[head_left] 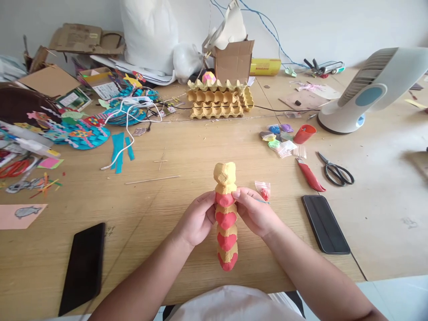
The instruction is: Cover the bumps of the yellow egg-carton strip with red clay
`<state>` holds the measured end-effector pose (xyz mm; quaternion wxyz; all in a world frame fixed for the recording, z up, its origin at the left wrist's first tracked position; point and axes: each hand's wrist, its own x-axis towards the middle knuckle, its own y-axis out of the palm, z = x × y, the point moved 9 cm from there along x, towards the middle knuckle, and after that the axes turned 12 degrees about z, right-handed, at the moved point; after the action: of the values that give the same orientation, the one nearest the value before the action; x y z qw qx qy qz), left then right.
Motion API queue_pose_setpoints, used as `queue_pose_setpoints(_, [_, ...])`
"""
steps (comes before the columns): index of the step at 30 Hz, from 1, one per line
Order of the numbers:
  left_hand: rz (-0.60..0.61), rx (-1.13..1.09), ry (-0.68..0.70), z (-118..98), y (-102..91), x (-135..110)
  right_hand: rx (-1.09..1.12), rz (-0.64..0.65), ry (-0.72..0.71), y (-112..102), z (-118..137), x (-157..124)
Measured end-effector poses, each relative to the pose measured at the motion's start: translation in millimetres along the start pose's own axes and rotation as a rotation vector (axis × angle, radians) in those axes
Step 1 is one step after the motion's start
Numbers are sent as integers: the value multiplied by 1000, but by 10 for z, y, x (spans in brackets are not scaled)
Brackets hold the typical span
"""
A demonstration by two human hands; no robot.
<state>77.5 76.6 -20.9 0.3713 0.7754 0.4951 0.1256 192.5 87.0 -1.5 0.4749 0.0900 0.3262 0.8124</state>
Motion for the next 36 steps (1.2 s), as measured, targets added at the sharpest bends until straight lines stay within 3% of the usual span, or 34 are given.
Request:
queue_pose_setpoints(12, [-17, 6, -20, 16, 28, -28, -38, -1, -25, 8, 35, 14])
queue_pose_setpoints(36, [-1, -23, -15, 25, 39, -39, 196, 76, 32, 38, -62, 11])
